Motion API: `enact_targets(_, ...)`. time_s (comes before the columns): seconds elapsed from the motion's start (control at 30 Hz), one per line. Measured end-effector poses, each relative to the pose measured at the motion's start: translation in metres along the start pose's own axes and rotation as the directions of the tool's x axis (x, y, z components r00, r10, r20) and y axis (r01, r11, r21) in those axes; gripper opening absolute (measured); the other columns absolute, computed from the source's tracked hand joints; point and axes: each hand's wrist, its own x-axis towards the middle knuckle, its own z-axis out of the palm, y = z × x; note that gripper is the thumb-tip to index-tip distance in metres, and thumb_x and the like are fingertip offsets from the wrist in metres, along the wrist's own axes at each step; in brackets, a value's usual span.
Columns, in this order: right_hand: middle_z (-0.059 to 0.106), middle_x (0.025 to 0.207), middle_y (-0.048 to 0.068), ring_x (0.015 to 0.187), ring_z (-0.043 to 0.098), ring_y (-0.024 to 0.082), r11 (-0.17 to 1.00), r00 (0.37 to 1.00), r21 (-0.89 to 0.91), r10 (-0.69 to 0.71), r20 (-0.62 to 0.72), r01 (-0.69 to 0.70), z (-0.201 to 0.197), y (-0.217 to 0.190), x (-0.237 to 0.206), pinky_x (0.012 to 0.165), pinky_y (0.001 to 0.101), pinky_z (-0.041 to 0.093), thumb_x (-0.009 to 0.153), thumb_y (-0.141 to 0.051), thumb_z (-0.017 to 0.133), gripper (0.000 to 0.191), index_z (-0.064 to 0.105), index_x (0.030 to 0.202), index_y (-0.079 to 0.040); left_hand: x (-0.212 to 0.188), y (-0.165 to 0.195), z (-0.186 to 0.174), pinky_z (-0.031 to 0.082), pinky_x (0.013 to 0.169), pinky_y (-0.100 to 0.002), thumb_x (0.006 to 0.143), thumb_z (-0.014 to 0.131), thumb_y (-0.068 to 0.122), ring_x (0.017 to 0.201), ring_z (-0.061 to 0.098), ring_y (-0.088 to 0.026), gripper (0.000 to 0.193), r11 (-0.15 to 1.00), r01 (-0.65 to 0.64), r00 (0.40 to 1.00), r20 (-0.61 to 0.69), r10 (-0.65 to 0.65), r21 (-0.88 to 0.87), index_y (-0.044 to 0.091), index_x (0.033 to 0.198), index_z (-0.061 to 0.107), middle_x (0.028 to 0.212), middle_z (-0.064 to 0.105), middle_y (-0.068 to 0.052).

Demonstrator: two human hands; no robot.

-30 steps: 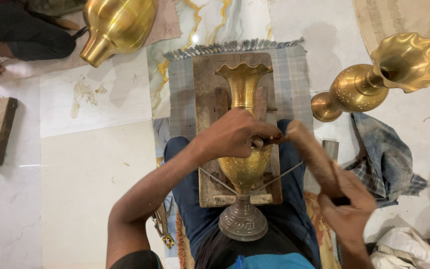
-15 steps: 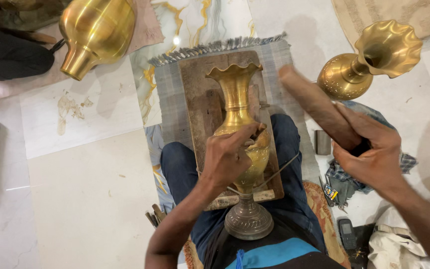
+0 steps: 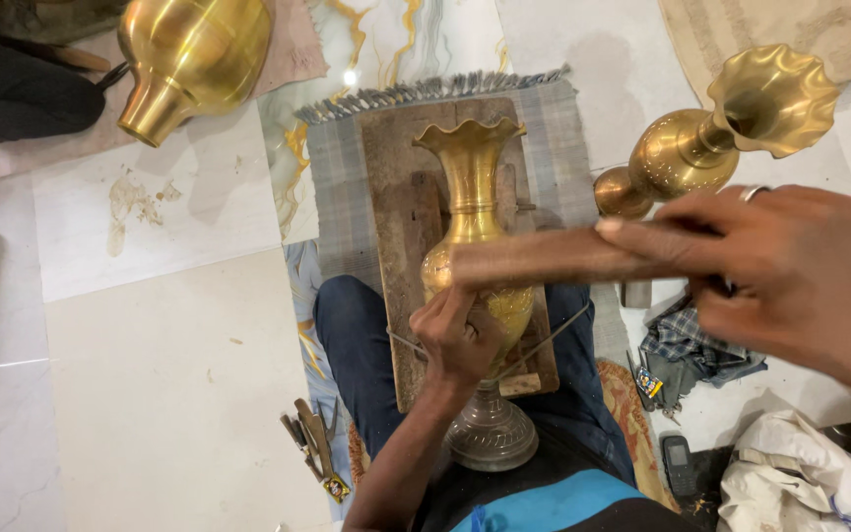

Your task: The person sits on the floor with a brass vase held against a wooden board on their lap and decorates its surface by hand, positioning a small punch or chisel on the metal and striking it with a wooden mallet to emboss patterns, repositioning the tool repeatedly across the vase body.

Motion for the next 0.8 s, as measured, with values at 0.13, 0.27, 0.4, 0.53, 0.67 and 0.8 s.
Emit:
enact_targets(0.13,0.073,0.115,0.006,0.070,0.068,0.016,0.997,0.980,0.068,-0.021,-0.196,0.035,0.005,-0.007,0.006,0.060,0.0298,0.056,0.070,-0.003,0.069,0.078,0.060,0.145,-0.021,-0.001,0.001,0.005,0.067,0.079,-0.035,0.082,0.060,-0.007,0.092,0.080,-0.024,0.045,0.998,-0.029,0.999,-0.043,0.027,-0.052,-0.002,0.127,0.068,0.106,0.078,-0.015)
enact_targets(0.27,0.072,0.111,-0.002,0.061,0.065,0.012,0.999,0.999,-0.042,-0.032,0.008,0.032,0.011,-0.006,0.015,0.052,0.0276,0.054,0.077,-0.013,0.069,0.076,0.057,0.147,-0.039,0.001,0.009,0.003,0.067,0.081,-0.035,0.082,0.058,-0.007,0.093,0.080,-0.024,0.045,1.000,-0.010,0.999,-0.053,0.009,-0.022,-0.002,0.126,0.069,0.106,0.079,-0.014)
enact_targets(0.4,0.070,0.117,-0.005,0.059,0.063,0.010,0.996,0.982,-0.024,0.084,0.171,-0.082,0.013,-0.006,0.021,0.047,0.0249,0.051,0.079,-0.014,0.066,0.079,0.050,0.151,-0.043,0.005,0.015,0.001,0.066,0.077,-0.034,0.081,0.056,-0.007,0.091,0.079,-0.023,0.046,0.999,-0.032,0.997,-0.078,0.030,-0.025,-0.005,0.125,0.068,0.105,0.078,-0.015)
enact_targets(0.53,0.076,0.117,-0.002,0.058,0.064,0.012,0.980,0.998,-0.200,0.015,0.053,-0.004,0.016,-0.013,0.025,0.042,0.0264,0.050,0.071,-0.007,0.070,0.081,0.062,0.145,-0.038,0.011,0.015,0.014,0.064,0.064,-0.027,0.097,0.066,-0.003,0.076,0.079,-0.015,0.021,0.991,0.046,0.969,-0.236,-0.075,-0.128,0.002,0.116,0.073,0.091,0.080,-0.007)
enact_targets(0.67,0.075,0.118,-0.001,0.056,0.064,0.013,0.963,0.986,0.212,0.152,0.072,-0.164,0.016,-0.021,0.032,0.049,0.0275,0.052,0.071,-0.003,0.072,0.077,0.062,0.141,-0.033,0.009,0.016,0.018,0.066,0.071,-0.028,0.099,0.061,-0.004,0.084,0.080,-0.017,0.027,0.993,0.011,0.949,-0.311,-0.046,-0.114,0.000,0.124,0.068,0.097,0.079,-0.010)
enact_targets(0.8,0.073,0.116,0.004,0.068,0.068,0.012,0.949,0.985,0.308,-0.007,-0.173,0.061,0.006,-0.024,0.035,0.055,0.0237,0.054,0.068,-0.002,0.068,0.076,0.063,0.140,-0.026,0.009,0.017,0.018,0.066,0.071,-0.028,0.097,0.061,-0.006,0.084,0.080,-0.017,0.030,0.995,0.022,0.944,-0.325,-0.052,-0.094,0.000,0.126,0.067,0.097,0.080,-0.010)
